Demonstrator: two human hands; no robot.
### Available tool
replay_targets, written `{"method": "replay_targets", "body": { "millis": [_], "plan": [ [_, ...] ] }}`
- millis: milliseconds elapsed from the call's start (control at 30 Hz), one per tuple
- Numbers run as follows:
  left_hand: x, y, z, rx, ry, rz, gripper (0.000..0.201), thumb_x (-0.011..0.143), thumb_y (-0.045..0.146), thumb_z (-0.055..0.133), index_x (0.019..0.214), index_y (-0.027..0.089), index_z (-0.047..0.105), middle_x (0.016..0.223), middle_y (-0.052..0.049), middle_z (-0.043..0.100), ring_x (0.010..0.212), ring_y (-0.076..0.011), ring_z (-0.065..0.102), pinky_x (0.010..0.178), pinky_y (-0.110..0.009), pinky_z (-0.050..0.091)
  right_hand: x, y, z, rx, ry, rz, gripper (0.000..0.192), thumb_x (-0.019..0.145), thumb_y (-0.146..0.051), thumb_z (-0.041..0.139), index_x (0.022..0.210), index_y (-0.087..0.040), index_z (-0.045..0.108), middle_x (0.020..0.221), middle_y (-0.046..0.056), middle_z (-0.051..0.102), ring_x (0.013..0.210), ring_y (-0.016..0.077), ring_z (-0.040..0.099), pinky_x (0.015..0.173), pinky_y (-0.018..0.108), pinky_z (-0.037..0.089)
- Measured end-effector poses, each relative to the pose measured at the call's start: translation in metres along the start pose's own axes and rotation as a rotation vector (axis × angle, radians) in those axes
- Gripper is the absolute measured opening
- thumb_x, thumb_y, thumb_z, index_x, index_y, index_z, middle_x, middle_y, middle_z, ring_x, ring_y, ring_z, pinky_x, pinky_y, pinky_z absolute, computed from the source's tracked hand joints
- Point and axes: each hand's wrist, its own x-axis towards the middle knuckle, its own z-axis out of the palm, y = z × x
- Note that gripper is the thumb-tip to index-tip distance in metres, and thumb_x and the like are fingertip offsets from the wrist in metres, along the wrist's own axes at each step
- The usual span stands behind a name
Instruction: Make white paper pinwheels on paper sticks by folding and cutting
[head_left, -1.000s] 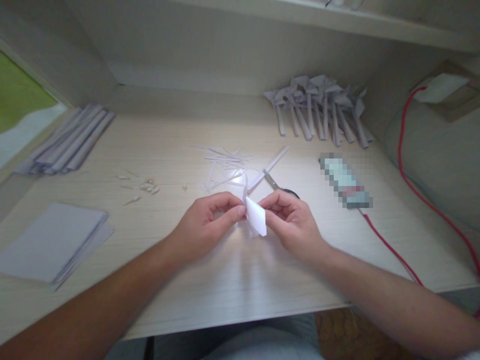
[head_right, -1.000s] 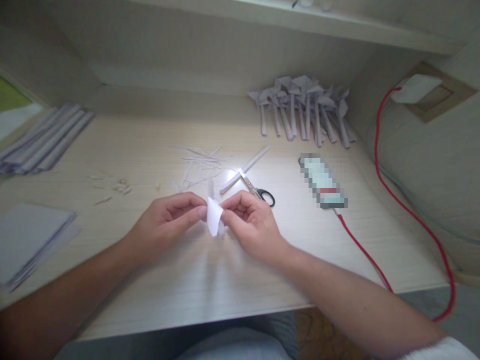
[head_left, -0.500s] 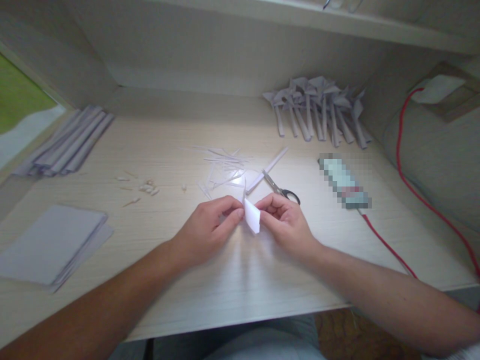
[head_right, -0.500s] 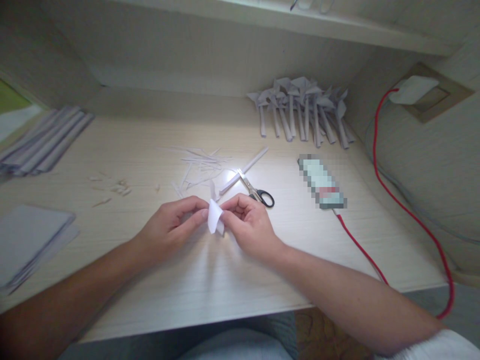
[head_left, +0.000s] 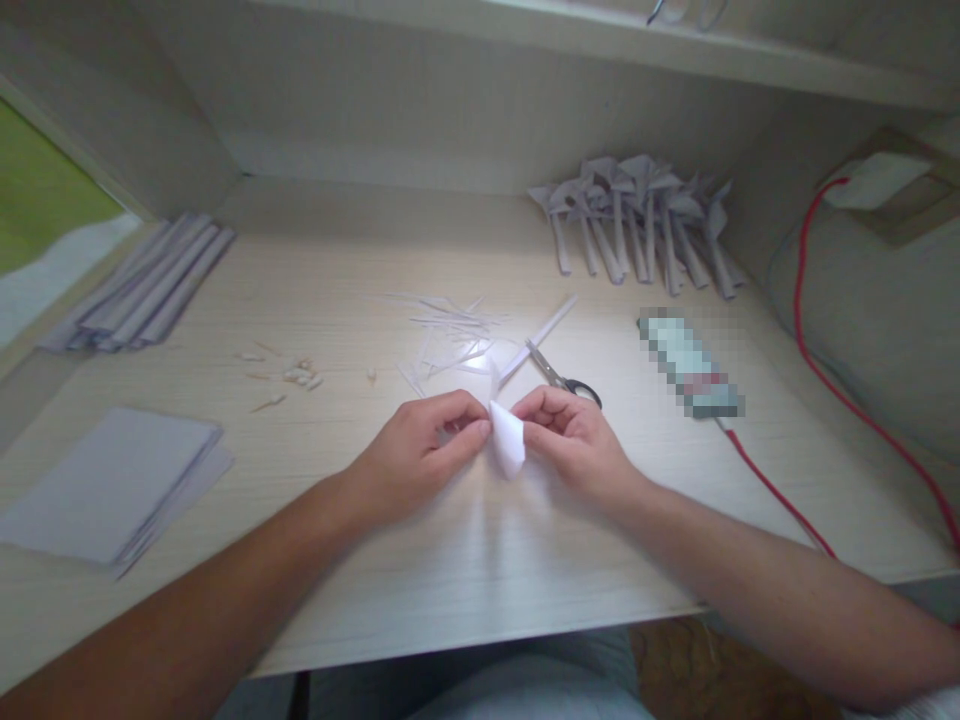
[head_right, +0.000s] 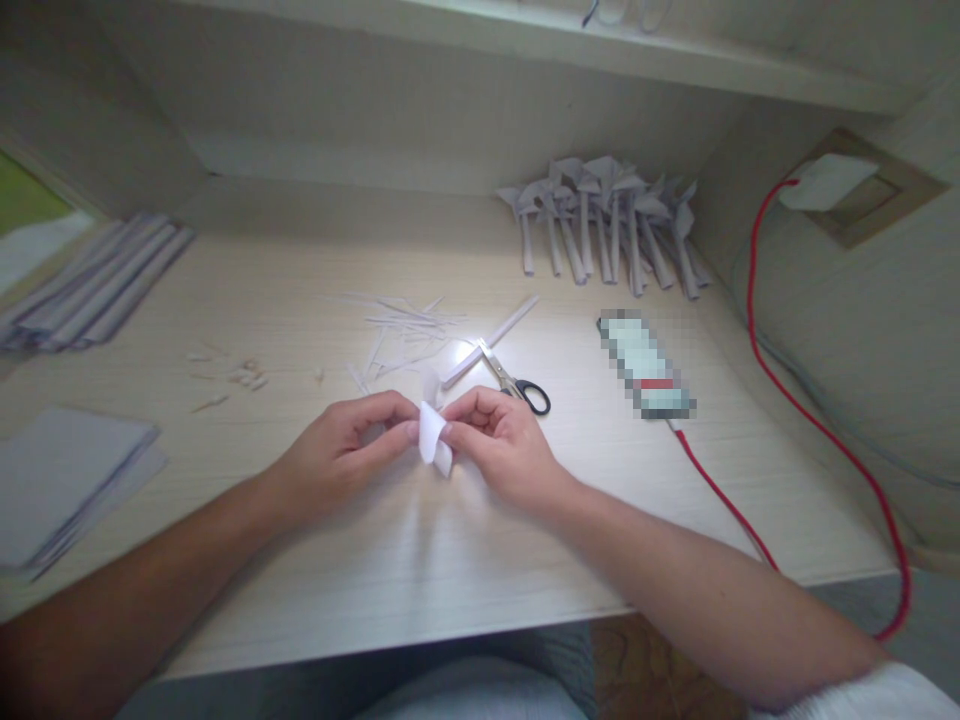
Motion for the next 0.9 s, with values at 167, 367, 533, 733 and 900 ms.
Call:
{"method": "replay_targets", "body": {
  "millis": [167, 367, 533, 733, 900],
  "plan": [
    [-0.0012, 0.0002, 0.0015, 0.003, -0.013, 0.025, 0.024, 0.099, 0.033, 0.054, 0.092, 0.017, 0.070, 0.082, 0.000, 0.068, 0.077, -0.0161, 0.061, 0.072, -0.028, 0.044, 0.0004, 0.0015, -0.0003, 0.037, -0.020, 0.004, 0.020, 0.075, -0.029, 0.084, 0.081, -0.018, 0.068, 0.068, -0.002, 0.069, 0.060, 0.0115, 0.063, 0.057, 0.023, 0.050],
    [-0.0022, -0.0001, 0.0023, 0.072, -0.006, 0.044, 0.025, 0.100, 0.032, 0.051, 0.091, 0.017, 0.069, 0.080, 0.000, 0.066, 0.075, -0.0157, 0.060, 0.070, -0.028, 0.043, -0.0013, 0.0021, 0.0025, -0.005, -0.003, -0.011, 0.018, 0.078, -0.029, 0.082, 0.084, -0.018, 0.069, 0.070, -0.002, 0.069, 0.063, 0.0122, 0.064, 0.060, 0.024, 0.050],
    [-0.0012, 0.0022, 0.0006, 0.157, 0.016, 0.104, 0.026, 0.102, 0.030, 0.046, 0.089, 0.017, 0.065, 0.081, -0.001, 0.065, 0.075, -0.0154, 0.059, 0.070, -0.028, 0.042, -0.0024, -0.0032, 0.0037, 0.010, 0.007, -0.042, 0.026, 0.080, -0.035, 0.084, 0.089, -0.020, 0.065, 0.071, -0.002, 0.072, 0.064, 0.0136, 0.067, 0.063, 0.026, 0.054],
    [-0.0035, 0.0027, -0.0002, 0.156, 0.098, 0.171, 0.025, 0.100, 0.027, 0.049, 0.088, 0.016, 0.067, 0.076, 0.000, 0.062, 0.070, -0.0147, 0.055, 0.068, -0.028, 0.040, 0.0003, -0.0006, 0.0013, 0.013, 0.006, -0.031, 0.025, 0.076, -0.035, 0.086, 0.088, -0.018, 0.072, 0.078, 0.001, 0.075, 0.070, 0.0149, 0.069, 0.067, 0.027, 0.055],
    [-0.0034, 0.0005, -0.0006, 0.085, 0.126, 0.200, 0.025, 0.101, 0.028, 0.050, 0.087, 0.016, 0.066, 0.078, 0.001, 0.064, 0.073, -0.0134, 0.058, 0.070, -0.026, 0.042, 0.0000, -0.0064, -0.0001, -0.098, -0.008, -0.064, 0.018, 0.080, -0.035, 0.078, 0.080, -0.017, 0.074, 0.071, 0.000, 0.069, 0.065, 0.0131, 0.062, 0.064, 0.026, 0.049]
  ]
}}
